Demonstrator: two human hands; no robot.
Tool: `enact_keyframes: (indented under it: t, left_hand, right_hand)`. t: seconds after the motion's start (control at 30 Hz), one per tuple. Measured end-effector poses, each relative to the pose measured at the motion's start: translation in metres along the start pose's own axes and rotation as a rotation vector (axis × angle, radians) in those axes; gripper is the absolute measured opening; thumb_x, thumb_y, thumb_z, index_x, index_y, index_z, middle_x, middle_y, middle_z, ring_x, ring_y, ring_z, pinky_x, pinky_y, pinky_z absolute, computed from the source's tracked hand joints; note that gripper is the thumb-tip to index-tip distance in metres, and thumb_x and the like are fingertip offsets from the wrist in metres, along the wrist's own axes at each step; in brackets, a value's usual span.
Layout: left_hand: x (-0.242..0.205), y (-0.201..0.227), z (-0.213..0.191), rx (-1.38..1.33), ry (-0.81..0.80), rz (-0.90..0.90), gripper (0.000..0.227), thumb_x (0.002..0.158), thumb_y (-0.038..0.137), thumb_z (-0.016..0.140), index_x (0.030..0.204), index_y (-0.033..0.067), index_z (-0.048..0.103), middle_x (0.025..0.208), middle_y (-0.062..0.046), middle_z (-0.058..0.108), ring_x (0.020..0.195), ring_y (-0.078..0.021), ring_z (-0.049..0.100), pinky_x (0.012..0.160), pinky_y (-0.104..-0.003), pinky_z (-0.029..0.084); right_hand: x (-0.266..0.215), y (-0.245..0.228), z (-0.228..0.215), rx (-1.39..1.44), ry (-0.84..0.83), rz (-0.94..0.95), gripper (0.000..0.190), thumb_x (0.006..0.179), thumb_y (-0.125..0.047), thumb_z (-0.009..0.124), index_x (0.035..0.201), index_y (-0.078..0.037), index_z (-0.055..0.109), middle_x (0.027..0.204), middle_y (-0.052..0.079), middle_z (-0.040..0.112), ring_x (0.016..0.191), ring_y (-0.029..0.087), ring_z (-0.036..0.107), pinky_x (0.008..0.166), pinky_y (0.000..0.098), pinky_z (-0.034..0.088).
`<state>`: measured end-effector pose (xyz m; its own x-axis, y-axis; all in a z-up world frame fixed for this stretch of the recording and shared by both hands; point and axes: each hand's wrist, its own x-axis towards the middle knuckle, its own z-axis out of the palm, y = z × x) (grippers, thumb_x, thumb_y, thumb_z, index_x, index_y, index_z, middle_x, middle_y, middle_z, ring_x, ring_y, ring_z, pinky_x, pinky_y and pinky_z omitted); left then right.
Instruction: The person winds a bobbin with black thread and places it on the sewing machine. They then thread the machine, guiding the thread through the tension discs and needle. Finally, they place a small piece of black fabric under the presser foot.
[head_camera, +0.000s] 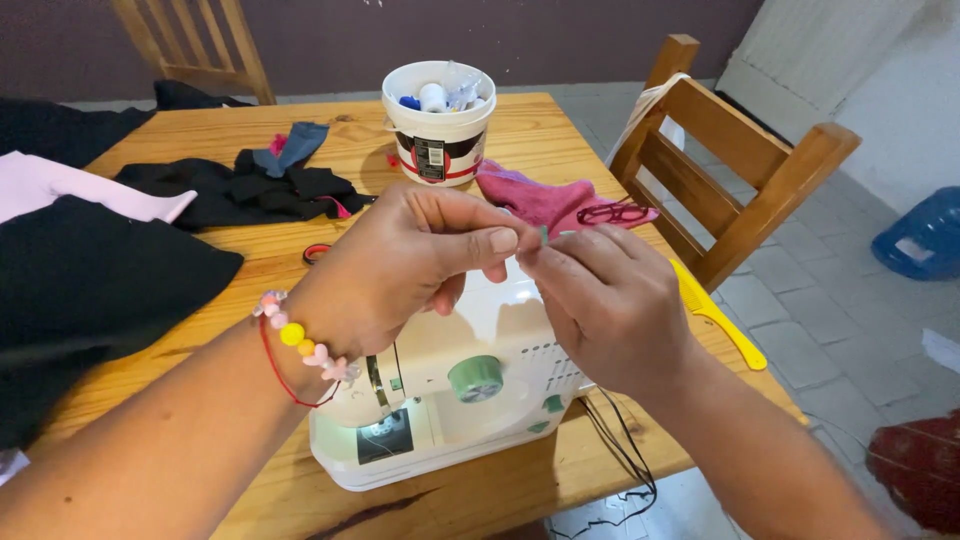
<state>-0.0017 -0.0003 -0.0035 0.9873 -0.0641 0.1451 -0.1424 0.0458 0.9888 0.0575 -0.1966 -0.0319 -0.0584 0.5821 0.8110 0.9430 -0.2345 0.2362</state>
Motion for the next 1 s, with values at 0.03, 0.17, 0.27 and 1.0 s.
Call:
enact_keyframes:
  t: [0.03,0.17,0.27,1.0]
  left_hand:
    - [-0.002,0.002,-0.001,-0.002,0.0,-0.001,0.026,0.085,0.02,0.075,0.102,0.0021,0.083,0.067,-0.01,0.066,0.055,-0.0091,0.051,0.037,-0.021,0.034]
    - [-0.006,0.008,-0.004,0.147,-0.023,-0.086,0.032,0.09,0.014,0.065,0.116,0.0064,0.083,0.067,-0.008,0.068,0.043,-0.0133,0.05,0.041,-0.023,0.041]
    - [-0.008,0.02,-0.002,0.298,-0.067,-0.127,0.039,0.091,0.006,0.055,0.117,0.01,0.083,0.067,-0.009,0.07,0.045,-0.016,0.057,0.044,-0.026,0.051]
    - [-0.015,0.001,0.005,0.915,0.243,0.339,0.017,0.078,0.015,0.069,0.068,0.0214,0.081,0.056,0.003,0.073,0.05,-0.0108,0.058,0.054,-0.035,0.042]
  right_hand:
    - [0.0,0.001,0.0,0.0,-0.002,0.0,0.009,0.101,0.004,0.063,0.098,0.007,0.071,0.083,0.015,0.064,0.072,0.029,0.061,0.066,0.0411,0.051]
    - [0.001,0.005,0.001,-0.155,-0.011,-0.124,0.012,0.1,0.002,0.063,0.095,-0.004,0.072,0.091,0.011,0.066,0.073,0.028,0.062,0.063,0.0386,0.048]
    - [0.009,0.007,-0.001,-0.164,-0.04,-0.216,0.013,0.098,0.006,0.066,0.089,-0.003,0.067,0.101,0.011,0.065,0.07,0.026,0.052,0.06,0.0362,0.042]
    - [0.031,-0.005,-0.007,0.494,-0.267,0.406,0.016,0.104,-0.012,0.051,0.089,-0.009,0.053,0.068,-0.002,0.06,0.058,0.012,0.047,0.055,0.0254,0.037]
